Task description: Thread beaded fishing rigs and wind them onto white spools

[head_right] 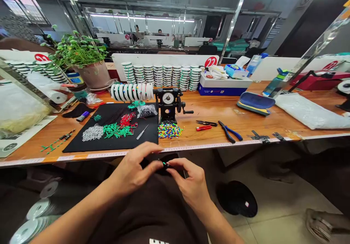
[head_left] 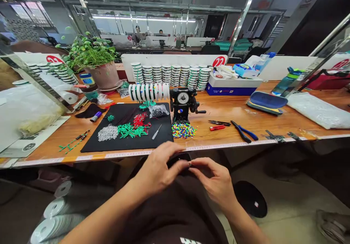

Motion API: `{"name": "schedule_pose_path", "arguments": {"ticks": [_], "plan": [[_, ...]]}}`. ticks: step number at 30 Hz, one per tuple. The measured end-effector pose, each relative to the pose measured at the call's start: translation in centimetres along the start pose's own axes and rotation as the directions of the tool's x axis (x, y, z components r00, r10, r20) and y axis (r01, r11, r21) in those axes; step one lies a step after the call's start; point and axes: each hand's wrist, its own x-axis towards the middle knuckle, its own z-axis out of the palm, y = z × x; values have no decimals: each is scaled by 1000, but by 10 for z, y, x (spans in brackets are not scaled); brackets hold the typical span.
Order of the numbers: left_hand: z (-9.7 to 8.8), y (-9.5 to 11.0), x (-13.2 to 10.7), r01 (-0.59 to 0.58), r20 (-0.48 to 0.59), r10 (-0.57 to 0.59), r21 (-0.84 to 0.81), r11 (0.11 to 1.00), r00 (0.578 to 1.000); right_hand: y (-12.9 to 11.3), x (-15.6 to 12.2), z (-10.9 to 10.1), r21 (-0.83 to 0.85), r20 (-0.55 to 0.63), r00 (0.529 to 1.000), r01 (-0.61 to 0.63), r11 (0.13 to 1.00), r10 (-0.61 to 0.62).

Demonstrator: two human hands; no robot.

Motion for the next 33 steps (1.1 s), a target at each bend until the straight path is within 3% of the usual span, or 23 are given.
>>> {"name": "schedule_pose_path", "arguments": {"ticks": [2,6,14,22,26,33], "plan": [[3,10,-20,59,67,-52,-103,993,996,-6,-3,3,-49,31,995,101,994,-100],[5,7,-41,182,21,-181,-185,966,983,-12,-7,10,-151,102,962,266,952,-253],[1,4,-54,362,110,-345,-271,892,932,-18,-6,19,-148,258,933,293,944,-250],[-2,3,-66,327,105,-315,-135,935,943,-18,-10,15,-111,336,936,152,982,-107],[3,-1,-72,224,23,-223,-45,973,974,-23,-11,14,-123,325,937,177,976,-129],[9,-1,-76,119,-73,-117,26,993,990,-25,-12,16,-156,298,948,166,974,-114]]}}
